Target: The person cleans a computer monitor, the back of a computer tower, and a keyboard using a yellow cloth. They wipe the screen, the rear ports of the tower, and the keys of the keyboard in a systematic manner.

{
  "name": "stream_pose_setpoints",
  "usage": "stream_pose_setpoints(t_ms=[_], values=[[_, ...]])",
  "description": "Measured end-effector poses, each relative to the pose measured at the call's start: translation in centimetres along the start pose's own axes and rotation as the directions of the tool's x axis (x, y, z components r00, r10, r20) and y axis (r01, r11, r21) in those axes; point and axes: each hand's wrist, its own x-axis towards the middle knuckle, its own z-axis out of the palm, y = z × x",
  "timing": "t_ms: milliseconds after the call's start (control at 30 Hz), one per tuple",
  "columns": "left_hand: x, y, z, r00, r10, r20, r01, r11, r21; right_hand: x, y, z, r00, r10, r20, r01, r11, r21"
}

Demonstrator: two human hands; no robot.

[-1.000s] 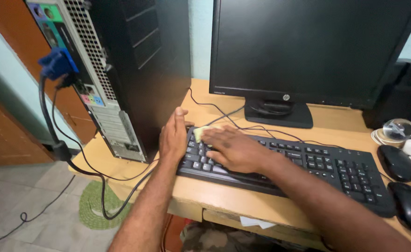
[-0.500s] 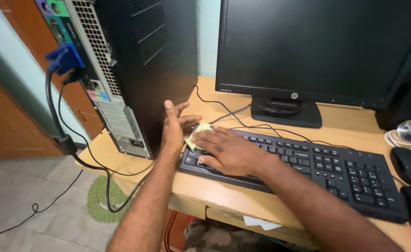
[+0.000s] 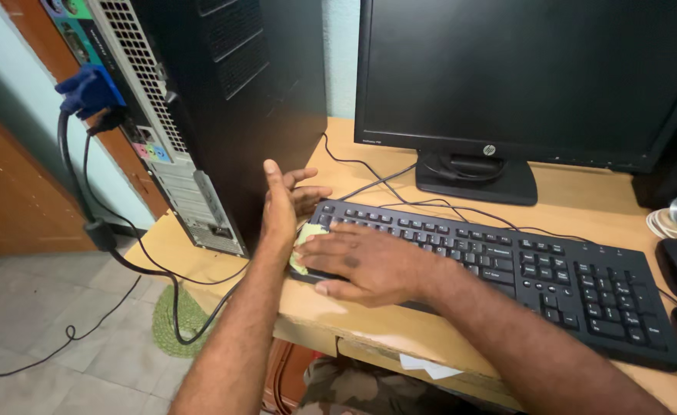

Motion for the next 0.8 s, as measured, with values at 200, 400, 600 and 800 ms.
stream_pose_setpoints(t_ms=[200,400,600,800], values=[[-0.3,-0.2,-0.1,1.0,-0.022,-0.018,0.022,1.0,0.001,1.3,0.7,-0.5,0.972,0.212,-0.103,-0.224,0.966,-0.126],[-0.4,0.0,0.1,1.0,-0.013,-0.012,0.013,0.999,0.038,1.2,0.5,-1.1,0.922,0.387,-0.012,-0.387,0.92,-0.063],[-1.0,0.8,0.5,1.0,0.013,-0.016,-0.012,0.998,0.062,0.0,-0.7,0.0,0.96,-0.055,-0.276,0.046,0.998,-0.036],[-0.6,0.1,0.1,0.999,0.042,0.001,-0.042,0.994,0.1,-0.9,0.2,-0.4,0.983,0.0,-0.185,0.018,0.995,0.1]])
